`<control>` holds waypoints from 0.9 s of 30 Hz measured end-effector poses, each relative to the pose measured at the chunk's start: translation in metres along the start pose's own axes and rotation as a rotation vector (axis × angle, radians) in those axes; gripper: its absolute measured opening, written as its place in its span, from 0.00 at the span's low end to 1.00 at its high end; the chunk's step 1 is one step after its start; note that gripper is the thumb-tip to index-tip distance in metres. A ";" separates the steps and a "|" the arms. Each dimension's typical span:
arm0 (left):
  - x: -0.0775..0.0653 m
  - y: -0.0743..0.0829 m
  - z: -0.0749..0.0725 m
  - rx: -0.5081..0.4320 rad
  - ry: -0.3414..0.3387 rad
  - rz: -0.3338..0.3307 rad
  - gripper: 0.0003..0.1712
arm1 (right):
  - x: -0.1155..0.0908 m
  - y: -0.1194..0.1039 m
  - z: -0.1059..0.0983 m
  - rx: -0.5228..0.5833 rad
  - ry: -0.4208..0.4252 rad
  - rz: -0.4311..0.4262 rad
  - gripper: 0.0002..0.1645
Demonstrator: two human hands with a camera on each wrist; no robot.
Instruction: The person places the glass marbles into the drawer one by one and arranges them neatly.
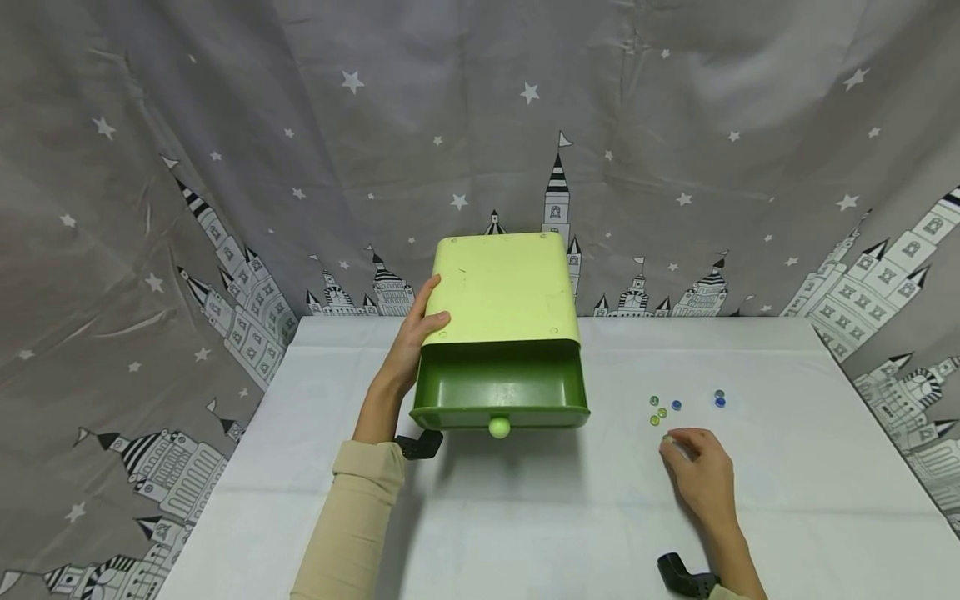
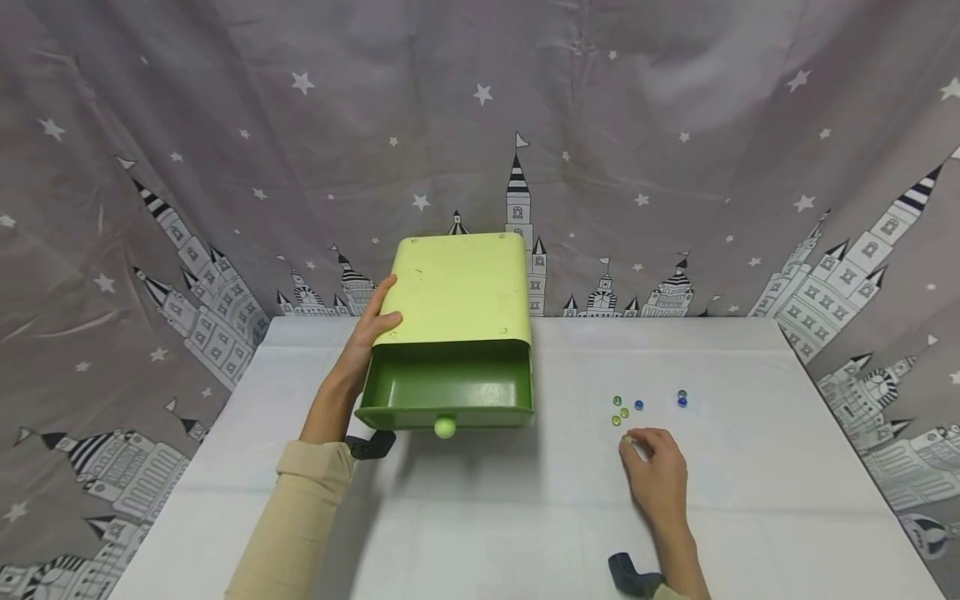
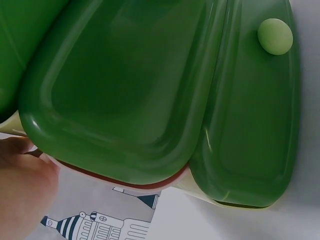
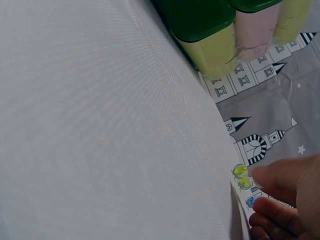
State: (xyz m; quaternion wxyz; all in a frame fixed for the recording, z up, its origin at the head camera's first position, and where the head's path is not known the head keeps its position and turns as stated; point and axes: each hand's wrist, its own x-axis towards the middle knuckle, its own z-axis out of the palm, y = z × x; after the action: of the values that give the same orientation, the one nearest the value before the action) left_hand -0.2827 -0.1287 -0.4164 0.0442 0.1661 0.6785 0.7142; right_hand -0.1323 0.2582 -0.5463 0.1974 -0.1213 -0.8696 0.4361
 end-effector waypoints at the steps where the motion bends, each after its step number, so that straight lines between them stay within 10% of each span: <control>1: 0.000 0.000 0.000 0.002 0.000 0.000 0.42 | 0.000 0.000 0.000 -0.002 0.001 0.001 0.10; 27: 0.000 0.000 0.001 -0.020 -0.008 0.005 0.42 | -0.002 -0.020 -0.007 0.078 0.029 -0.008 0.11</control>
State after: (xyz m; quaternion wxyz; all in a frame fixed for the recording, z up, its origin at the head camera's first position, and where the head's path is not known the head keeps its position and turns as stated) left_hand -0.2825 -0.1276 -0.4166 0.0467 0.1701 0.6708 0.7204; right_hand -0.1285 0.2506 -0.5264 0.2164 -0.1164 -0.8495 0.4669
